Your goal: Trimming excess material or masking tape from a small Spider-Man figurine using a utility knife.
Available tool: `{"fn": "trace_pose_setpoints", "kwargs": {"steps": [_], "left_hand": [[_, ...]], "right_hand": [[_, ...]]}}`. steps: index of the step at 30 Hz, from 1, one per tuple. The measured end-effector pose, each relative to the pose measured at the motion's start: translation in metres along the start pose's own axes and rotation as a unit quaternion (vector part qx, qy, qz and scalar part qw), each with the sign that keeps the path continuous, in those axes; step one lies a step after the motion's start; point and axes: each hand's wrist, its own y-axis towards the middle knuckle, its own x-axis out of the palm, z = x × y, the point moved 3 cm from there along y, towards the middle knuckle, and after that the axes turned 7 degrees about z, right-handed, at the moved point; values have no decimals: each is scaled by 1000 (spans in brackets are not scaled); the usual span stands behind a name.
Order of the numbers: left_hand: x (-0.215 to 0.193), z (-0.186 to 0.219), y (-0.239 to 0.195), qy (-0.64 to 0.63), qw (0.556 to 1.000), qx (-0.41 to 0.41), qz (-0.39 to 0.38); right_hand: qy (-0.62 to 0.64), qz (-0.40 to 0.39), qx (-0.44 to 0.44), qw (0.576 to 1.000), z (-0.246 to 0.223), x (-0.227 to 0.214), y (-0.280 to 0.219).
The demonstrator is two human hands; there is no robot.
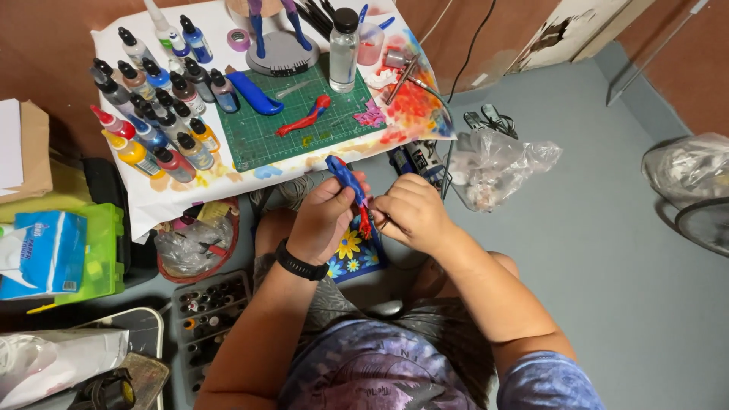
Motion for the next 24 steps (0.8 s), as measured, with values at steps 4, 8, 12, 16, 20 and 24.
{"fn": "trace_pose_setpoints", "kwargs": {"steps": [4, 8, 12, 16, 20, 24], "left_hand": [[-5, -6, 9, -13, 1000, 2, 3], [1, -2, 8, 0, 1000, 17, 18], [-3, -5, 10, 29, 995, 60, 72], [1, 6, 6, 70, 988, 96, 99], [-7, 5, 11, 110, 975, 133, 140], [0, 18, 14, 131, 961, 177, 167]], "right_hand": [[-7, 7, -6, 1000, -2, 2, -5], [3, 14, 11, 1000, -2, 4, -9], [40, 30, 61, 997, -5, 7, -11], [87, 36, 126, 988, -4, 12, -15], [160, 63, 242, 955, 12, 19, -29], [188, 55, 377, 905, 39, 25, -42]]}}
